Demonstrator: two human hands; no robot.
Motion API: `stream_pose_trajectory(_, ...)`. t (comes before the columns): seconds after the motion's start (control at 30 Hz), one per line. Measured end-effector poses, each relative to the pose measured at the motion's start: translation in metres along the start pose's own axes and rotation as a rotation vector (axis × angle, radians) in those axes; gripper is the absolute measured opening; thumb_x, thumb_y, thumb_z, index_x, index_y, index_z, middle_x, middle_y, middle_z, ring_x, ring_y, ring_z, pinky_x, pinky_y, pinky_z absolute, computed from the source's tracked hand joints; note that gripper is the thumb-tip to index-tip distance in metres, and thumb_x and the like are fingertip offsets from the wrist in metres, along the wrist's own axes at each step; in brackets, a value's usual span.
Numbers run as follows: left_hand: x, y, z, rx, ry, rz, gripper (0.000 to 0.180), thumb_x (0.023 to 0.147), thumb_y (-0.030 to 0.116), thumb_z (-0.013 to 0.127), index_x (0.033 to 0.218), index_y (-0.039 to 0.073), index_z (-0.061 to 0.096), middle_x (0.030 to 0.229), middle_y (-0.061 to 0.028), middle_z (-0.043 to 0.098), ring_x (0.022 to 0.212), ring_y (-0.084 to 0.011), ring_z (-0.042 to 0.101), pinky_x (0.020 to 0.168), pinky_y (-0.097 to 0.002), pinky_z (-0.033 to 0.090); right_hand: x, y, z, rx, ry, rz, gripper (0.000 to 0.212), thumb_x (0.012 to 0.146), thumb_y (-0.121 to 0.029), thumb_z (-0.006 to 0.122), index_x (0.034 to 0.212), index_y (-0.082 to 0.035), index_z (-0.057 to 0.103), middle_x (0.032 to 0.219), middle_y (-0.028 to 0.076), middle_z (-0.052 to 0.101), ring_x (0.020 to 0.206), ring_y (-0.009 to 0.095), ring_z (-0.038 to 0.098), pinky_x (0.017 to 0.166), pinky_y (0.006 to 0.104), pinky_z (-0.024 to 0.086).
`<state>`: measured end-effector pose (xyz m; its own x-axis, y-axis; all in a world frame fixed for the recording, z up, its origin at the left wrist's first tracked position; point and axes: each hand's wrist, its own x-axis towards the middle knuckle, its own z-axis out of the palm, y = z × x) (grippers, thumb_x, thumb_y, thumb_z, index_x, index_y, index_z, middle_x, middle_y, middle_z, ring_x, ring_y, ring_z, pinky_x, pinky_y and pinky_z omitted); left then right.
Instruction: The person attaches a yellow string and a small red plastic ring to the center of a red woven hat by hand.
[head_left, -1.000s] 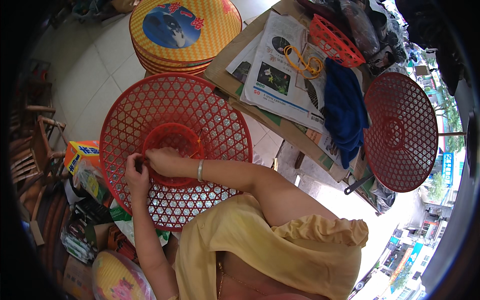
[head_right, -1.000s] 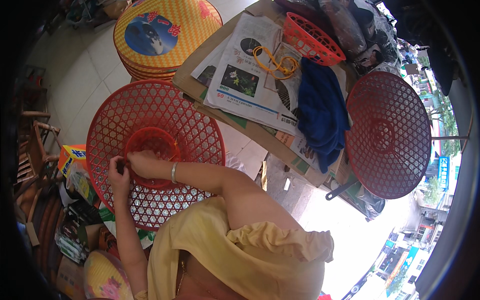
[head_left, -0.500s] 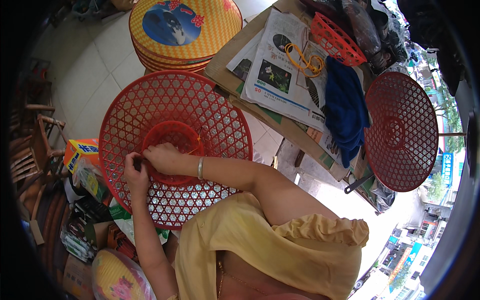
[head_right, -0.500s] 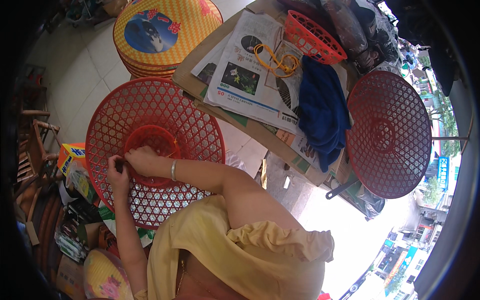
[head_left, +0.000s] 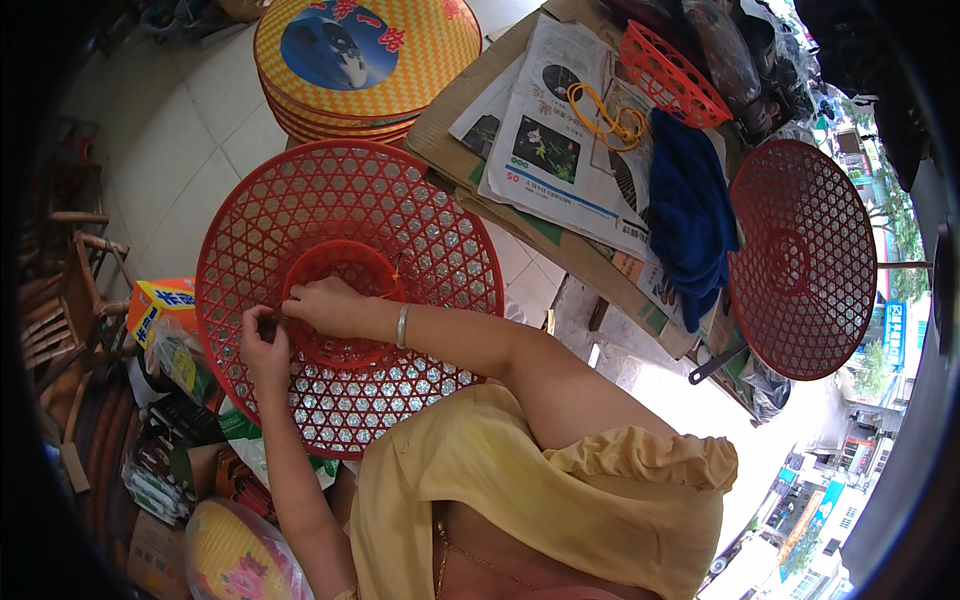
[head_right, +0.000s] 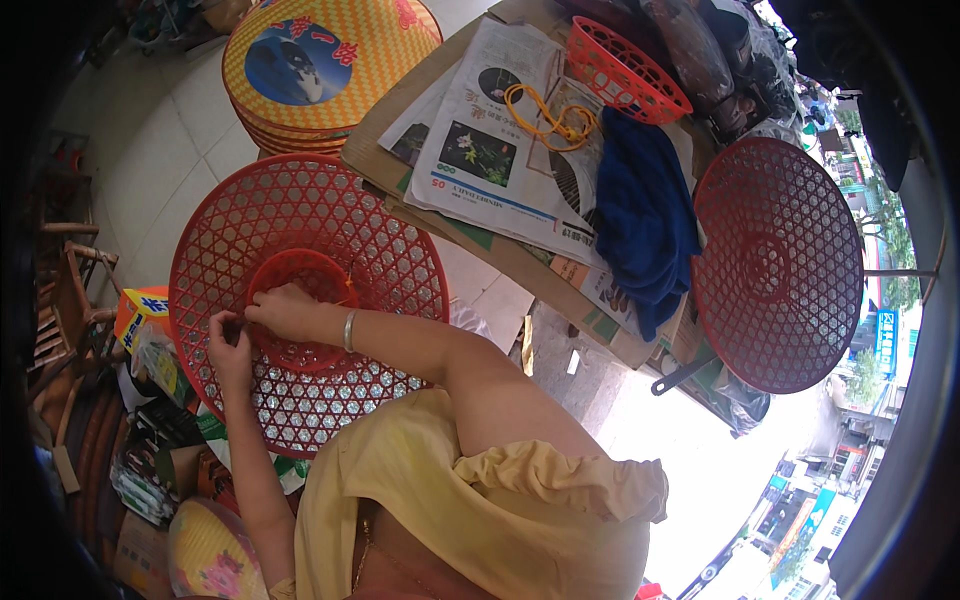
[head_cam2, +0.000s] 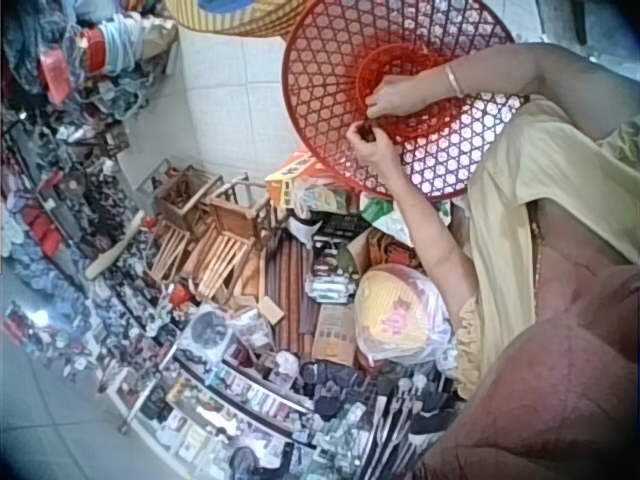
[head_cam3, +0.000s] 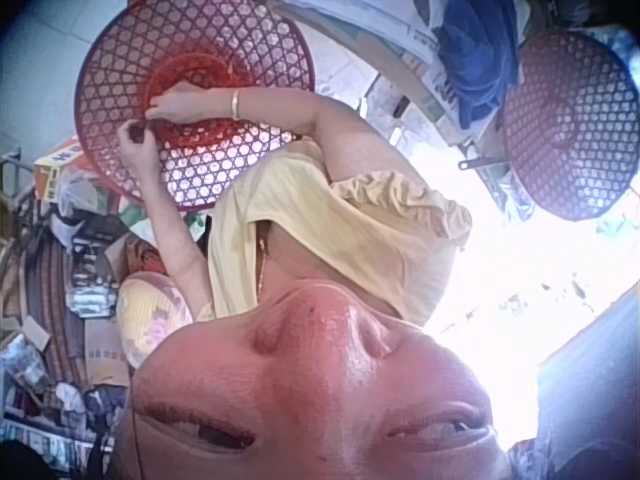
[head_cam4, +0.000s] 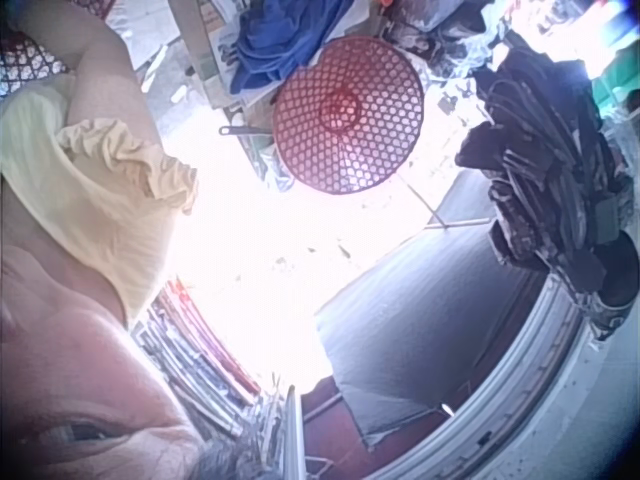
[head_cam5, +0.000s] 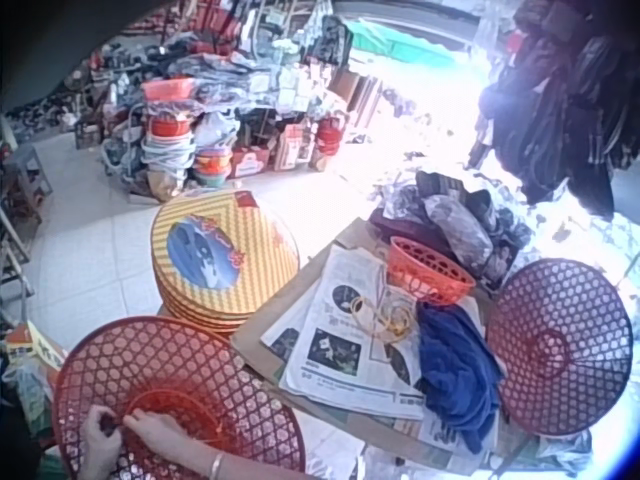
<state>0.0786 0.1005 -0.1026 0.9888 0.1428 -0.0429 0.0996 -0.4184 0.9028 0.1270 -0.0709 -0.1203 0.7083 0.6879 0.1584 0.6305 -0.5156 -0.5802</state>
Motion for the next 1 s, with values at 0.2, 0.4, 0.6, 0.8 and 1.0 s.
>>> stream_pose_trajectory(0.2, -0.004, 0.008, 0.0, 0.045, 0.003, 0.012, 0.02, 0.083, -0.004, 0.058, 0.102, 0.003, 0.055, 0.089, -0.006, 0.063, 0.082, -0.0138, 0.062, 0.075, -0.0273, 0.049, 0.0, 0.001, 0.004, 0.073, 0.043, 0.002, 0.021, 0.079, -0.011, 0.059, 0.099, -0.007, 0.058, 0.092, 0.013, 0.06, 0.08, 0.034, 0.065, 0.063, 0.0465, 0.052)
stream_pose_trajectory(0.4, -0.008, 0.016, -0.001, 0.168, -0.033, 0.094, 0.021, 0.082, -0.005, 0.058, 0.102, 0.002, 0.057, 0.091, -0.0087, 0.065, 0.08, -0.0159, 0.063, 0.073, -0.0281, 0.049, 0.001, 0.003, 0.014, 0.19, 0.099, 0.058, 0.016, 0.082, -0.014, 0.062, 0.096, -0.007, 0.06, 0.09, 0.012, 0.061, 0.079, 0.034, 0.065, 0.065, 0.0458, 0.051)
stream_pose_trajectory(0.6, -0.008, 0.011, -0.008, 0.048, -0.013, 0.052, 0.016, 0.085, -0.004, 0.057, 0.1, 0.002, 0.053, 0.086, -0.0079, 0.061, 0.08, -0.0158, 0.06, 0.074, -0.0286, 0.048, 0.001, -0.001, -0.01, 0.229, -0.026, 0.134, 0.019, 0.085, -0.023, 0.063, 0.095, -0.008, 0.065, 0.088, 0.014, 0.067, 0.082, 0.033, 0.066, 0.07, 0.0478, 0.051)
stream_pose_trajectory(0.8, -0.009, 0.017, -0.017, 0.106, -0.016, 0.014, 0.014, 0.086, -0.004, 0.057, 0.094, 0.002, 0.047, 0.081, -0.0071, 0.054, 0.075, -0.0157, 0.055, 0.071, -0.0292, 0.046, -0.006, 0.002, -0.026, 0.196, -0.133, 0.221, 0.02, 0.085, -0.026, 0.064, 0.098, -0.011, 0.068, 0.083, 0.015, 0.069, 0.08, 0.033, 0.067, 0.071, 0.046, 0.051)
stream_pose_trajectory(1.0, -0.01, 0.014, -0.019, 0.334, -0.021, 0.03, 0.016, 0.085, -0.003, 0.057, 0.099, 0.001, 0.05, 0.087, -0.0131, 0.055, 0.08, -0.0278, 0.058, 0.075, -0.0339, 0.047, -0.004, -0.002, -0.032, 0.154, -0.192, 0.332, 0.023, 0.084, -0.029, 0.064, 0.096, -0.01, 0.068, 0.084, 0.014, 0.069, 0.082, 0.031, 0.067, 0.074, 0.044, 0.052)
